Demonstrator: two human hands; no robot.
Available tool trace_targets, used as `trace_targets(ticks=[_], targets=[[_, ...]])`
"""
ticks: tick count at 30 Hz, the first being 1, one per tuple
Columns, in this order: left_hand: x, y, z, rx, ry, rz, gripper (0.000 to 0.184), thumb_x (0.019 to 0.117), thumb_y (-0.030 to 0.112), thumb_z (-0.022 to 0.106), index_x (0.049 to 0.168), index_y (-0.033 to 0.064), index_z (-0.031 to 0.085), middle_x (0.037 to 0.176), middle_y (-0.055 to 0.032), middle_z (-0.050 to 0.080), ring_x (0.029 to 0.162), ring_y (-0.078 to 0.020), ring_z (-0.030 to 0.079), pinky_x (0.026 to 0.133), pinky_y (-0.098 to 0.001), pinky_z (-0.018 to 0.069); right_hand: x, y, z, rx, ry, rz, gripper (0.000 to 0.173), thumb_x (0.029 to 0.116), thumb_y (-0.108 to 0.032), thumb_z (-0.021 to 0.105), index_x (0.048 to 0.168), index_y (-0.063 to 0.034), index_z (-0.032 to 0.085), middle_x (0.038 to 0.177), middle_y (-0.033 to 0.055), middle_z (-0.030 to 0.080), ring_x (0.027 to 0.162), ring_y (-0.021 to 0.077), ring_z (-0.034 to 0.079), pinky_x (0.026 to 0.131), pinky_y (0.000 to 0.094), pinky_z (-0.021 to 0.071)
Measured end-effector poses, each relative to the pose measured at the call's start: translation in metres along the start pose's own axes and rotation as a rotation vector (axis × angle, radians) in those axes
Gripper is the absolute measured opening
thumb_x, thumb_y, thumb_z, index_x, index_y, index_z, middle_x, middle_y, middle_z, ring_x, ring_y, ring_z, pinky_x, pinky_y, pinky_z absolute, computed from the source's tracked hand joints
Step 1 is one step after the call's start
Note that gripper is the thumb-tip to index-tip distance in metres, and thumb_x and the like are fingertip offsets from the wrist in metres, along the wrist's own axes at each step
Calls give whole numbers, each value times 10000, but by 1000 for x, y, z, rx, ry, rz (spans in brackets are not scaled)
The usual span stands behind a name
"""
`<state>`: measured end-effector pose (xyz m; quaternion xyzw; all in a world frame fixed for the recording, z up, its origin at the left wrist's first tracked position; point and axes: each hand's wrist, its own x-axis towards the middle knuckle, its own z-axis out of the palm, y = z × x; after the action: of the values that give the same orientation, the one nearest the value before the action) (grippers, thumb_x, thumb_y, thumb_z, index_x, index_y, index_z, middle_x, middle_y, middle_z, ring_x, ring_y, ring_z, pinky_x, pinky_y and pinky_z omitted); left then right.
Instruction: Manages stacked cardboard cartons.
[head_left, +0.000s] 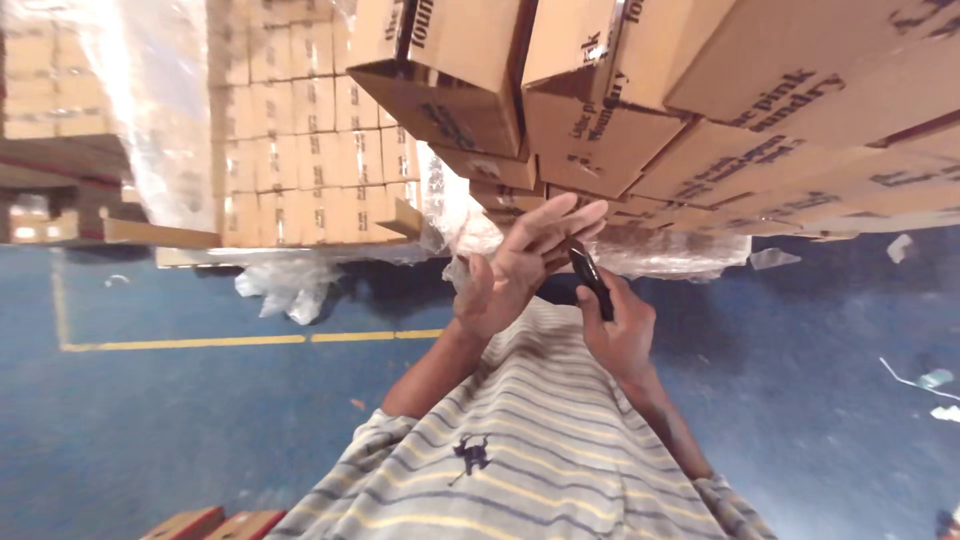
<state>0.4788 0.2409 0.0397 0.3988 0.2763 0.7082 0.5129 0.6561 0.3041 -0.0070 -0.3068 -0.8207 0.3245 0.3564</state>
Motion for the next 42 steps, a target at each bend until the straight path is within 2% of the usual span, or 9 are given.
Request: trace_targets(ticks=[3,6,12,15,18,23,27,38,42], targets=[[-2,-1,-2,-20,16,-2,1032,845,830,467,1566,102,350,1604,-207,389,1451,-399,413,1187,-535,367,-1,-1,1,66,65,9,375,1053,-298,591,1114,60,687,813,87,716,680,78,672,615,243,580],[-3,-1,-3,-17,6,-14,1018,856,826,448,1573,110,348,1607,-212,386,1456,-402,407,1184,-537,368,0,2,0,39,36,54,362,1052,-298,588,1136,37,696,813,81,717,674,95,676,599,276,579],[-2,-2,-5,-67,-22,-15,1004,875,790,464,1581,89,330,1592,-229,398,1446,-398,420,1193,-527,357,1,0,-1,168,140,64,318,1045,-212,594,1105,97,640,813,72,704,689,53,685,617,226,607],[-2,-3,-5,-74,-19,-28,997,883,778,471,1579,78,333,1571,-236,427,1425,-403,448,1180,-533,378,1,1,-3,158,97,111,325,1046,-228,589,1126,81,651,826,62,715,696,63,694,612,244,610],[-1,-5,-4,-29,-18,-27,1026,870,811,453,1576,77,332,1592,-216,405,1441,-388,430,1178,-519,383,-1,-4,-2,132,57,0,371,1062,-301,580,1080,59,666,798,76,702,680,63,668,619,229,585],[-1,-5,-1,129,-34,-70,1148,833,910,332,1579,38,306,1602,-201,404,1431,-389,456,1126,-532,452,-4,-10,4,48,-121,-102,346,1061,-317,567,1161,-27,725,857,87,738,705,140,677,642,315,565],[-1,-6,1,105,-47,-47,1134,849,886,358,1552,-3,336,1597,-223,399,1447,-399,429,1184,-526,390,-3,-9,2,58,-12,-88,385,1063,-331,564,1128,15,718,821,92,724,683,109,660,626,267,557],[2,-10,3,109,-77,-76,1115,842,890,375,1522,8,421,1598,-198,407,1446,-361,434,1165,-506,407,-2,-1,-5,56,36,-33,365,1050,-303,596,1100,42,707,787,88,706,657,94,644,598,256,546],[2,-12,3,107,-73,-80,1134,825,905,379,1513,5,436,1604,-188,402,1456,-342,425,1178,-497,392,-1,-3,-9,153,124,-26,364,1057,-285,593,1062,72,660,789,74,691,669,44,659,613,206,580]])
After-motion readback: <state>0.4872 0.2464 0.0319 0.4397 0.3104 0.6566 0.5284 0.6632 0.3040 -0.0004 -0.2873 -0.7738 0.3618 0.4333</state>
